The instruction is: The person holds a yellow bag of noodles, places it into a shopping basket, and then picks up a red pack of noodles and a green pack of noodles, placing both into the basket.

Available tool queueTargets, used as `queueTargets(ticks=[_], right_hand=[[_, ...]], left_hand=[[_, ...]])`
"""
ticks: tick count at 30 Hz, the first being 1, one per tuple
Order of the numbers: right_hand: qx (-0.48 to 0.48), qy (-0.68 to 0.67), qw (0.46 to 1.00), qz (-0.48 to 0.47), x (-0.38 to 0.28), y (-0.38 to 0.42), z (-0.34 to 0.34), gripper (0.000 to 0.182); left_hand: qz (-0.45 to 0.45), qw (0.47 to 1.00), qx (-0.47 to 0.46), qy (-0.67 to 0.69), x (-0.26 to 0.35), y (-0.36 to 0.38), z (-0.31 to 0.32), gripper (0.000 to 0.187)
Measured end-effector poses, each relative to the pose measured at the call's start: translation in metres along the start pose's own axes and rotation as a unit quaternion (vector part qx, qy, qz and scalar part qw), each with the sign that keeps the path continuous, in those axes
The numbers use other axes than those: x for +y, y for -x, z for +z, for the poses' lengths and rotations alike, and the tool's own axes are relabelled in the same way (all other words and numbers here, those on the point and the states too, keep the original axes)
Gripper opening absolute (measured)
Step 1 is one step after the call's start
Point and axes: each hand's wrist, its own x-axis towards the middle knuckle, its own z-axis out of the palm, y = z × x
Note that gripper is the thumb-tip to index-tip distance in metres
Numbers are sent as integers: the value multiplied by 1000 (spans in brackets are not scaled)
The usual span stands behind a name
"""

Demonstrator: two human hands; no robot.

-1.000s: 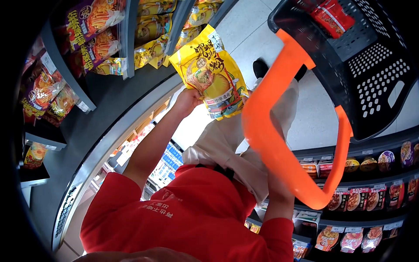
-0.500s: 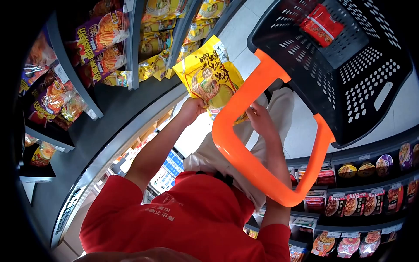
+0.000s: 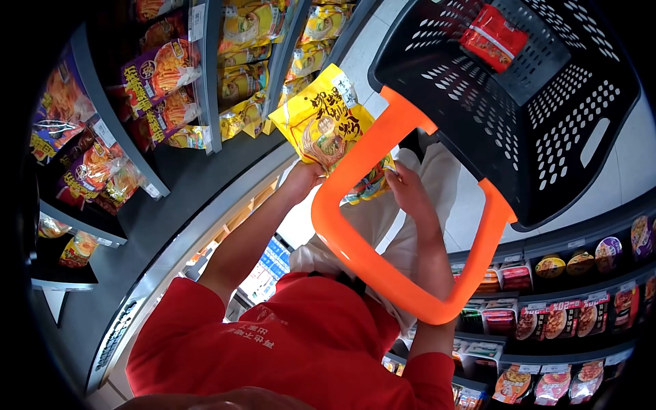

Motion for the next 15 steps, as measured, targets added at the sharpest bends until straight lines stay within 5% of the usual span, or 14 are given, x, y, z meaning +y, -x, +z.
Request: queueTargets(ticks=[15], right_hand=[[27, 8, 1000, 5, -14, -1, 4, 25]], left_hand=[[6, 999, -20, -32, 26, 14, 13, 41]])
